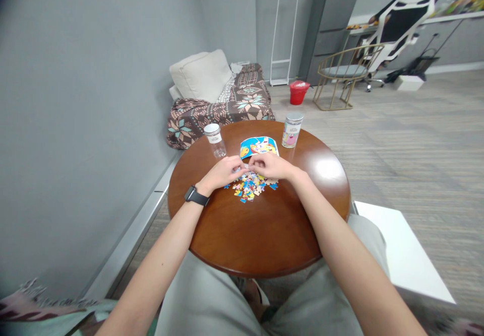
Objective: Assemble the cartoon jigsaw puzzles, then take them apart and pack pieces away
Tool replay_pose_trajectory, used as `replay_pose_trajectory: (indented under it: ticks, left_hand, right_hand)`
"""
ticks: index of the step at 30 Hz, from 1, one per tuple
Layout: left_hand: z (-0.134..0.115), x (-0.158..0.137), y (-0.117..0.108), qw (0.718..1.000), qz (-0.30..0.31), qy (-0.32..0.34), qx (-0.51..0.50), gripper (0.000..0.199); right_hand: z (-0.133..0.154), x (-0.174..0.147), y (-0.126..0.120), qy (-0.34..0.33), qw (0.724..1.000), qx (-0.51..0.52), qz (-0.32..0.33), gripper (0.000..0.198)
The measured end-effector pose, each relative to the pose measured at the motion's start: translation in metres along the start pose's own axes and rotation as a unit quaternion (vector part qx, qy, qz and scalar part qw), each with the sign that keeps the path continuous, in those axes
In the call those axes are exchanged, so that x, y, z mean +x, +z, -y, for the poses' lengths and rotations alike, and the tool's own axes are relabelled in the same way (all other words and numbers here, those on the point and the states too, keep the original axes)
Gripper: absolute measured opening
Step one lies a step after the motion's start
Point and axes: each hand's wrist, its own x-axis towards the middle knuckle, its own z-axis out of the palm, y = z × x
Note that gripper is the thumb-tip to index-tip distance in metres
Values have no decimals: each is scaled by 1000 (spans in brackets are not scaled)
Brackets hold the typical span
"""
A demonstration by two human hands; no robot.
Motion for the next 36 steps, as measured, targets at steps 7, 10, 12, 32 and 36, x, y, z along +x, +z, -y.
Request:
replay_pose_trajectory:
  ticks: [7, 10, 12, 32, 36]
  left_hand:
    - [-2, 0, -1, 1000, 6, -11, 7, 20]
    - [-1, -1, 0, 1000, 13, -6, 6, 20]
    - [-2, -1, 0, 1000, 21, -5, 4, 19]
    - [-3, -1, 0, 999, 32, -17, 7, 18]
    - [-3, 0, -1, 999, 36, -19, 10, 18]
  right_hand:
    - [1, 0, 0, 12, 1000, 3, 13, 21]
    - [0, -2, -1, 34, 999, 10, 32, 22]
    - [-2, -3, -3, 51, 997, 13, 55, 23]
    - [-2, -4, -1, 70, 992, 4, 105, 24]
    - [-2, -4, -3, 67, 990, 0, 124, 22]
